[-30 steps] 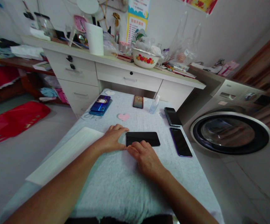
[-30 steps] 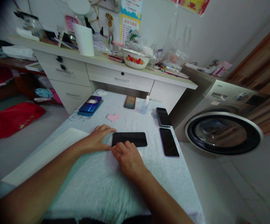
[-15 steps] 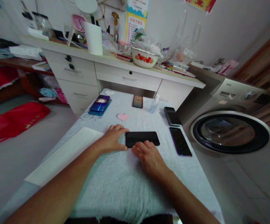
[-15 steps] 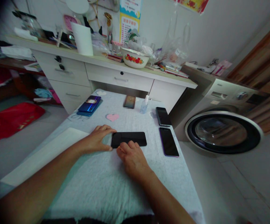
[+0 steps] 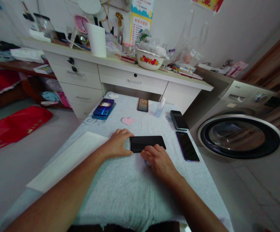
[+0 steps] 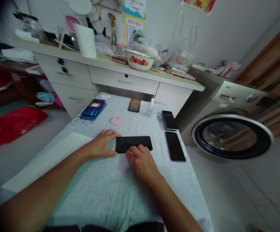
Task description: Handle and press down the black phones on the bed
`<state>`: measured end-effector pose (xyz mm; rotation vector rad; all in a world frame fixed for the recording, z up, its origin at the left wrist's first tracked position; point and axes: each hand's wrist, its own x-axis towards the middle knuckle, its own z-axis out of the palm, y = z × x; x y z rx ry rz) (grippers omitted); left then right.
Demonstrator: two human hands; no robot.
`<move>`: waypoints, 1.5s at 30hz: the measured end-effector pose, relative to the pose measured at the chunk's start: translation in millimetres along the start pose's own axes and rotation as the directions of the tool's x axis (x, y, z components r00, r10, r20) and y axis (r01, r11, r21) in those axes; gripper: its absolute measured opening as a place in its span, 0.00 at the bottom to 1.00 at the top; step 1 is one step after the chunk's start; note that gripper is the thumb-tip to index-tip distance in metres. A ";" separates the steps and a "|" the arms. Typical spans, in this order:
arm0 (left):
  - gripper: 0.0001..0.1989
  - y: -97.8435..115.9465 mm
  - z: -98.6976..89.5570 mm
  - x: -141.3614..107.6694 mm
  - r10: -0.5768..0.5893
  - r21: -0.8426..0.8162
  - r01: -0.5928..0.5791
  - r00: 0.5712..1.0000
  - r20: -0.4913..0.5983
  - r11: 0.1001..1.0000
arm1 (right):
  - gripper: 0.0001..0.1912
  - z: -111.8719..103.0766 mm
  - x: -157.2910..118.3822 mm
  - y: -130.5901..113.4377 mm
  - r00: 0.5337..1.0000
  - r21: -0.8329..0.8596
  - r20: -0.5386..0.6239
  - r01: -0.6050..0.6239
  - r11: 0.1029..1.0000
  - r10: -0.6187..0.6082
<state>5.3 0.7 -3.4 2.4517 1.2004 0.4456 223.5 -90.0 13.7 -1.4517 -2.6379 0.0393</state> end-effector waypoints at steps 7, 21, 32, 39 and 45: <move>0.37 2.0 0.0 0.5 -0.021 0.049 0.020 1.000 0.022 0.999 | 0.13 3.7 -11.3 16.4 0.999 0.048 -0.025 -0.042 0.998 0.043; 0.32 5.5 0.7 3.8 0.045 0.109 -0.038 0.997 -0.060 0.993 | 0.10 7.9 -1.9 10.3 0.994 0.016 -0.103 0.020 1.000 -0.018; 0.28 12.4 -3.8 2.1 0.029 0.024 -0.028 0.999 -0.034 0.999 | 0.14 1.1 -3.7 7.0 0.949 0.253 -0.311 0.039 0.967 0.043; 0.28 11.6 -4.5 2.5 0.015 0.008 -0.015 1.000 -0.014 1.000 | 0.08 7.6 -0.4 3.9 0.911 0.289 -0.393 -0.001 0.957 0.120; 0.24 10.5 -3.3 3.6 0.002 -0.013 -0.002 1.000 -0.030 1.000 | 0.08 8.4 2.9 -2.0 0.918 0.286 -0.386 0.032 0.958 0.085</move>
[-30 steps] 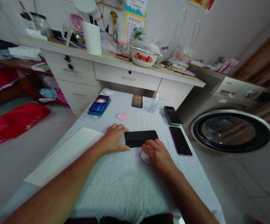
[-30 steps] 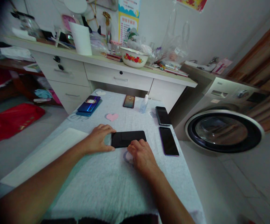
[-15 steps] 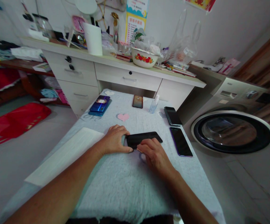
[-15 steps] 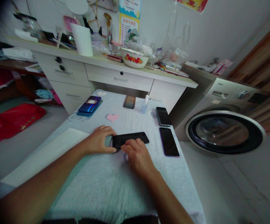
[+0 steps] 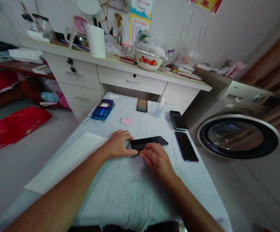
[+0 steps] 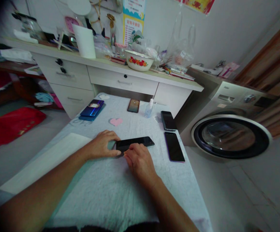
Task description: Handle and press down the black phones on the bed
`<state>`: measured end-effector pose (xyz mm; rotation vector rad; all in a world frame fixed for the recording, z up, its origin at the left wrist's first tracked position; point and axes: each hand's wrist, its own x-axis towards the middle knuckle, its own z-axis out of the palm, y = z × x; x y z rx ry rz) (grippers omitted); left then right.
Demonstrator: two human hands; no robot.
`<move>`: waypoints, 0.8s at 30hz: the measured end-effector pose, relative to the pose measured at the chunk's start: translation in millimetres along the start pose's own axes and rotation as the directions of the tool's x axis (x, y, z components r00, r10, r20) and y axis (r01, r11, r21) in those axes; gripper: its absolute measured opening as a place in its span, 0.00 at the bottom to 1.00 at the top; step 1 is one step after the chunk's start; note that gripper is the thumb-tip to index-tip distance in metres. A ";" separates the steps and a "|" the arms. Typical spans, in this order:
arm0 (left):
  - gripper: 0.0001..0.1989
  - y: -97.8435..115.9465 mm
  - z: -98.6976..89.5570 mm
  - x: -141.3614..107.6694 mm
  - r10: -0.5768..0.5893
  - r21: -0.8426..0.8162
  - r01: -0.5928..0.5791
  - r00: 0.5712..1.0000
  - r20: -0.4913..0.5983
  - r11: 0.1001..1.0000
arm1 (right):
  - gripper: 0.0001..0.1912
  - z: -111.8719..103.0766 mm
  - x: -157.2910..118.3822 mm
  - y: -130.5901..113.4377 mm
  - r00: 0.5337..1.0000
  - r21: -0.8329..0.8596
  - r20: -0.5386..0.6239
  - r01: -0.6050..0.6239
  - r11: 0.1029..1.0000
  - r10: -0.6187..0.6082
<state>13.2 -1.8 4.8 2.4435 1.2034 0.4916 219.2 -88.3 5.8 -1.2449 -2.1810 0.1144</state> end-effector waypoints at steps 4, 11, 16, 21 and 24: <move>0.22 1.2 -1.3 1.0 -0.002 -0.026 0.002 1.000 -0.003 1.000 | 0.11 -2.0 1.4 -0.1 0.995 0.060 -0.096 0.006 0.998 0.000; 0.23 -0.2 -0.5 0.9 0.002 -0.034 -0.003 1.000 -0.024 0.999 | 0.11 -2.6 4.5 -2.6 0.998 0.102 -0.059 -0.001 0.995 0.007; 0.22 -0.7 -0.9 1.2 0.009 -0.045 -0.010 1.000 -0.016 0.999 | 0.10 4.0 5.2 2.5 0.995 -0.012 -0.096 -0.026 1.000 0.025; 0.21 1.6 -2.7 1.4 0.011 -0.035 -0.012 1.000 -0.015 0.999 | 0.10 2.3 2.3 8.2 0.997 -0.187 -0.077 -0.037 0.982 0.022; 0.21 1.9 -2.9 1.6 0.008 -0.029 -0.008 1.000 -0.009 1.000 | 0.09 0.7 2.3 8.6 0.998 -0.277 -0.053 -0.035 0.960 0.021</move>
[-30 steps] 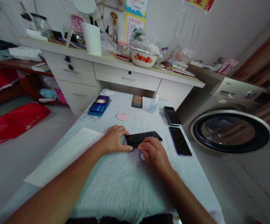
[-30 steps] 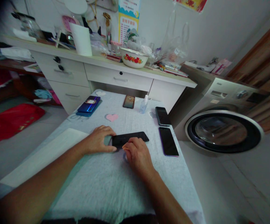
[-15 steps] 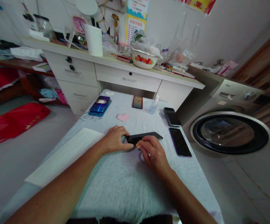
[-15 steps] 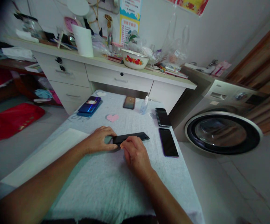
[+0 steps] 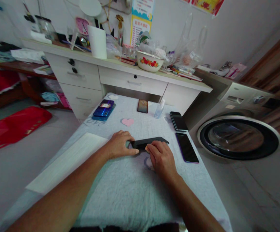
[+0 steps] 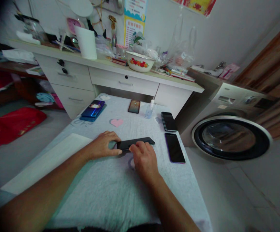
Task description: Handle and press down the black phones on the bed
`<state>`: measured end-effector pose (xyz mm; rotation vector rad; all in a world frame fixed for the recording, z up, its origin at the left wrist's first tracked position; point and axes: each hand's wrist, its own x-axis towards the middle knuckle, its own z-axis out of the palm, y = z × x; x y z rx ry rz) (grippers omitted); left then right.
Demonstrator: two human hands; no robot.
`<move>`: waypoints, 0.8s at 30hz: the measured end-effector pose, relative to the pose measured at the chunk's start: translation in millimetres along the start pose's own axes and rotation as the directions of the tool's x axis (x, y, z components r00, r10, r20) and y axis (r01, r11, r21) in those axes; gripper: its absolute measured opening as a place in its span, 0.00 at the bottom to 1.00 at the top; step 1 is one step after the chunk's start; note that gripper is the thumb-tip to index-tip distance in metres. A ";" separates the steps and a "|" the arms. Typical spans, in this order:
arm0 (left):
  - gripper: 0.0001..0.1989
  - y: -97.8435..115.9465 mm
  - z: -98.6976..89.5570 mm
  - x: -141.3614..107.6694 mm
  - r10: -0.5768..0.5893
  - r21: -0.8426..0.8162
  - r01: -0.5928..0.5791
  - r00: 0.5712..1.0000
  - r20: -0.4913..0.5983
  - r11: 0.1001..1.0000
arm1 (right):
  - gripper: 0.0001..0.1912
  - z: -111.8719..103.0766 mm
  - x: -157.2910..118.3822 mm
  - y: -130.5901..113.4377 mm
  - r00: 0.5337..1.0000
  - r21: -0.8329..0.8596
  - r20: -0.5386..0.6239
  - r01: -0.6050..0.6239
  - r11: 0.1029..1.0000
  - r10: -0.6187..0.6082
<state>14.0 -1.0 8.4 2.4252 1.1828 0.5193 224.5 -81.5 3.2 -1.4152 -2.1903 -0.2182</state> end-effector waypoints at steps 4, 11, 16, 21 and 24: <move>0.21 -1.5 0.9 0.6 0.009 0.004 -0.009 1.000 0.004 1.000 | 0.08 -0.5 5.6 0.2 0.999 -0.032 0.015 0.044 0.999 -0.044; 0.20 -2.3 0.3 0.3 0.002 -0.045 -0.003 1.000 -0.023 0.999 | 0.08 -10.7 28.1 3.3 0.998 0.029 0.048 0.041 0.999 -0.042; 0.18 -1.5 -1.4 -1.2 -0.004 -0.104 -0.004 0.997 -0.075 0.995 | 0.09 -13.6 40.6 5.5 0.997 0.036 0.072 0.039 0.999 -0.042; 0.13 1.3 -4.7 -2.3 0.003 -0.108 -0.034 0.963 -0.270 0.994 | 0.10 -10.9 47.9 6.9 0.998 0.039 0.048 0.034 0.999 -0.036; 0.07 2.9 -6.6 -2.2 0.021 -0.117 -0.062 0.945 -0.327 0.991 | 0.10 -7.9 50.3 6.6 0.999 0.033 0.028 0.022 0.999 -0.023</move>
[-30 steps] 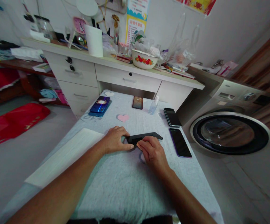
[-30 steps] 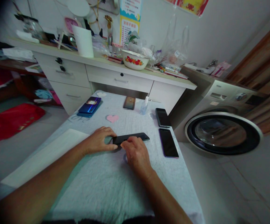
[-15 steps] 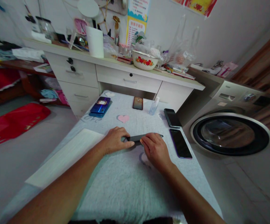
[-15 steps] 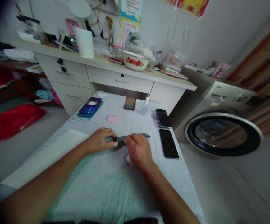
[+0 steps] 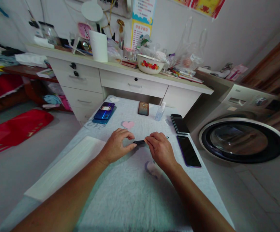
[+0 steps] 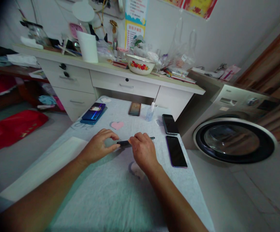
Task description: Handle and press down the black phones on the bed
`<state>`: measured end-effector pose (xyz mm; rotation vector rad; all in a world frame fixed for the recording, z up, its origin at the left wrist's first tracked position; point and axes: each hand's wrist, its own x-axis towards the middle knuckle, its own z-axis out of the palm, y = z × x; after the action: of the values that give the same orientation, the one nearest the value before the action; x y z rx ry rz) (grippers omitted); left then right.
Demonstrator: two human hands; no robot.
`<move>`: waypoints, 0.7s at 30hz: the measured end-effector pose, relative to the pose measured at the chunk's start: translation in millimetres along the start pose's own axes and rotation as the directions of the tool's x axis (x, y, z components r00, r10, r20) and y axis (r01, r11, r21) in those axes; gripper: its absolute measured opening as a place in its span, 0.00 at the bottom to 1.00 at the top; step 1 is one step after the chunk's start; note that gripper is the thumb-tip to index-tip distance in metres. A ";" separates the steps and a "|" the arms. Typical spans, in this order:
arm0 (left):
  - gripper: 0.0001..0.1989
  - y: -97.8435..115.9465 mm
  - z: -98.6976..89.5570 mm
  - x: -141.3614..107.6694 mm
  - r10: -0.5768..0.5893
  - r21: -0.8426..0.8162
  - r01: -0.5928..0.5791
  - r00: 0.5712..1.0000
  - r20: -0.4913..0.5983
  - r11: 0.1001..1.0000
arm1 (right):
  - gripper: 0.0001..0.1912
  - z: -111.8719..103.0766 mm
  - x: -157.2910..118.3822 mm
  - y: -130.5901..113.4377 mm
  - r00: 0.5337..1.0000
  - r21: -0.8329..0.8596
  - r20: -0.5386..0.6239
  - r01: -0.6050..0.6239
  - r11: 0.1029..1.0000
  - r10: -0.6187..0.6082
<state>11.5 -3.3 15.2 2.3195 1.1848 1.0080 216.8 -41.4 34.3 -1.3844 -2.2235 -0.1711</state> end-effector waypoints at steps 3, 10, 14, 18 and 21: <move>0.03 0.3 0.2 0.2 0.013 -0.013 -0.013 1.000 -0.008 1.000 | 0.09 5.2 0.4 -2.1 0.999 0.004 -0.031 -0.010 1.000 0.010; 0.02 -1.1 3.4 -1.3 0.003 -0.036 -0.004 1.000 -0.021 0.999 | 0.09 20.6 -1.6 -16.5 0.997 0.044 -0.067 0.034 0.998 -0.031; 0.02 -1.5 4.0 -1.3 -0.003 -0.058 0.001 1.000 -0.026 0.998 | 0.12 24.6 -1.7 -23.7 0.993 0.031 -0.060 0.102 0.994 -0.100; 0.02 -1.8 4.1 -1.6 -0.010 -0.061 0.009 1.000 -0.028 0.998 | 0.14 24.9 -2.9 -23.9 0.989 0.013 -0.048 0.138 0.990 -0.137; 0.02 -1.3 3.8 -2.1 -0.006 -0.058 0.005 1.000 -0.024 0.998 | 0.14 23.5 -4.9 -19.6 0.991 0.006 -0.039 0.126 0.992 -0.125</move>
<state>12.6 -4.2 10.9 2.2645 1.1546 1.0575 193.2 -46.1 14.8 -1.2269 -2.2776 -0.2307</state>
